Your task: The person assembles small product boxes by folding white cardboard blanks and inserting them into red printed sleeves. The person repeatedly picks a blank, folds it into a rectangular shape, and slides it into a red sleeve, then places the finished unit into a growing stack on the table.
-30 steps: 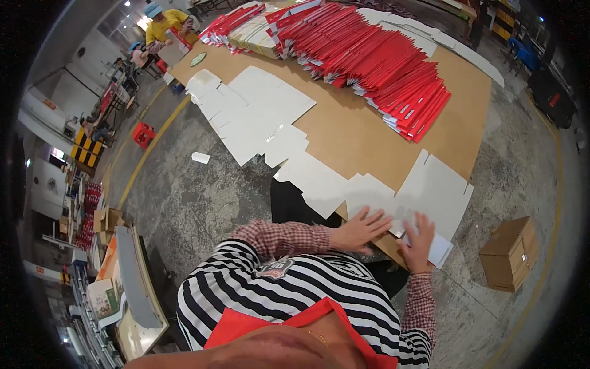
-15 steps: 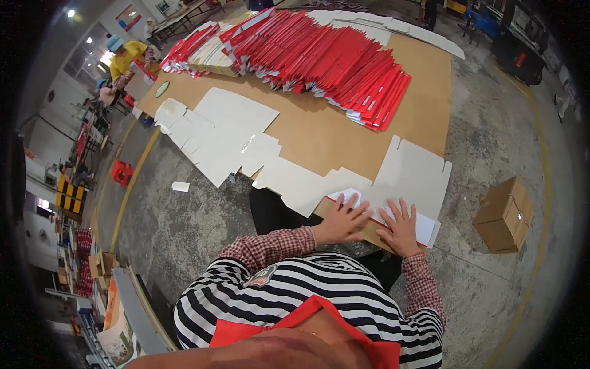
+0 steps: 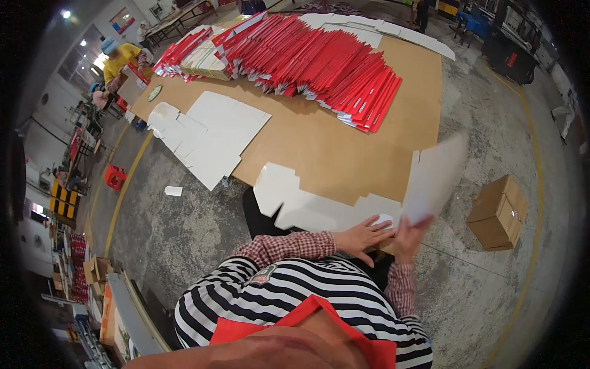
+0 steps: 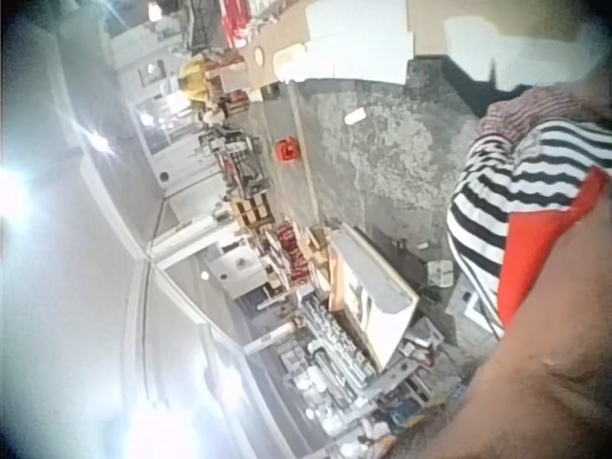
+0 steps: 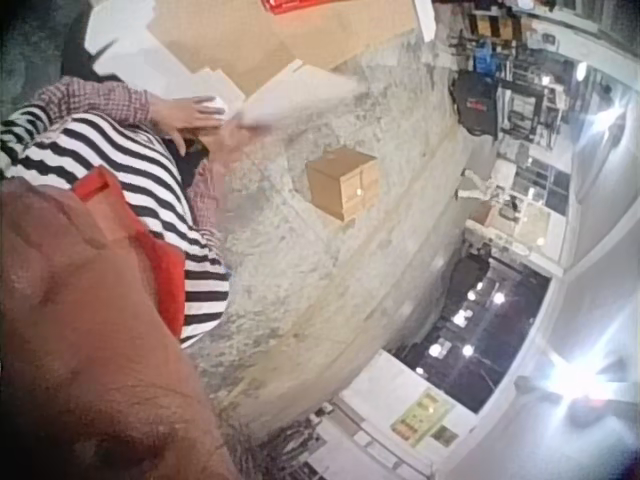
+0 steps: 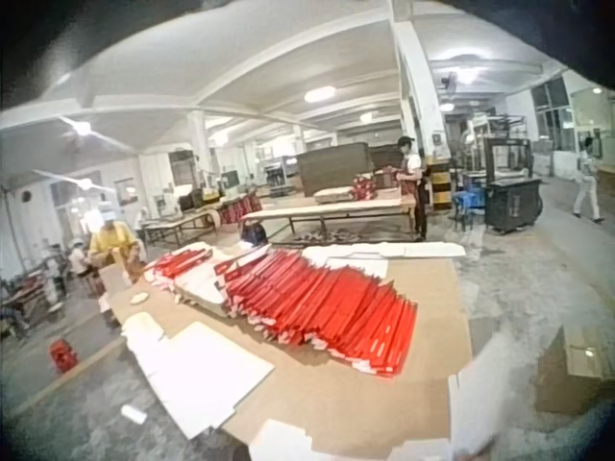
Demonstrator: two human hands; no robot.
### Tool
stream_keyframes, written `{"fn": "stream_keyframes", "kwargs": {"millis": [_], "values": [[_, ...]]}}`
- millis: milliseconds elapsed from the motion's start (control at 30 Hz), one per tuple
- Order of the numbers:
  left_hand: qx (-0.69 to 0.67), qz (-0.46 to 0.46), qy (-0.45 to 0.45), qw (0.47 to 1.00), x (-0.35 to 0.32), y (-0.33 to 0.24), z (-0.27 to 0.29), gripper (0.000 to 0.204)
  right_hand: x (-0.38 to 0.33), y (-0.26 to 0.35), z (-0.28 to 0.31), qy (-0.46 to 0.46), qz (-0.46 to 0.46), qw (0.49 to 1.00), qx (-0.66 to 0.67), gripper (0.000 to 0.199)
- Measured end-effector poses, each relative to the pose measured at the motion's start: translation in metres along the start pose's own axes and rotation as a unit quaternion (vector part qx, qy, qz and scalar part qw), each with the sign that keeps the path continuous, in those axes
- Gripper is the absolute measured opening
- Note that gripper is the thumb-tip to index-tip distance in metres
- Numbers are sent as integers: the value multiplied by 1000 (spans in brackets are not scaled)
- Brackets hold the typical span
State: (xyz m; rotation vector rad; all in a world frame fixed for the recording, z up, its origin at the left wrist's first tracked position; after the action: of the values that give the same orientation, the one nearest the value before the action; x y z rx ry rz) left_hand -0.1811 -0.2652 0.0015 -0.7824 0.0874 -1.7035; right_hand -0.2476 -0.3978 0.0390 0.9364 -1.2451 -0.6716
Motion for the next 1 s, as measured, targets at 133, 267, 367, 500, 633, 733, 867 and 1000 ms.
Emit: {"fn": "stream_keyframes", "kwargs": {"millis": [133,267,367,500,633,733,867,1000], "values": [[86,84,33,992,-28,6,32,106,-35,31,-104,384,290,831,-279,74],[280,122,-12,952,-92,59,97,61,-27,29,-106,406,238,860,-195,71],[238,197,121,943,-76,92,129,23,8,54,-66,232,159,955,-92,57],[-52,240,122,962,-53,153,128,34,-17,40,-90,305,239,894,-227,55],[-27,277,16,960,-66,190,147,38,-44,19,-107,372,290,816,-335,54],[-34,409,-98,906,-117,186,180,44,-39,-2,-105,389,190,854,-287,51],[172,441,-93,876,-146,149,163,44,-51,3,-168,444,155,878,-91,48],[351,190,-104,911,-134,73,144,60,-81,54,-209,487,310,816,-33,53]]}}
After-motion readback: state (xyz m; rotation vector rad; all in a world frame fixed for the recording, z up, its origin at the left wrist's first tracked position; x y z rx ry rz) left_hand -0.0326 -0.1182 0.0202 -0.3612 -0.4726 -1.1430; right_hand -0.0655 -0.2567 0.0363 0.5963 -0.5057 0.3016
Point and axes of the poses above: each hand's wrist, its own x-axis towards the middle knuckle, its own z-axis out of the back of the hand, y = z × x, the point moved 9 cm from there along x, towards the middle knuckle, and after that the axes turned 15 degrees about -y, right-handed, at the moved point
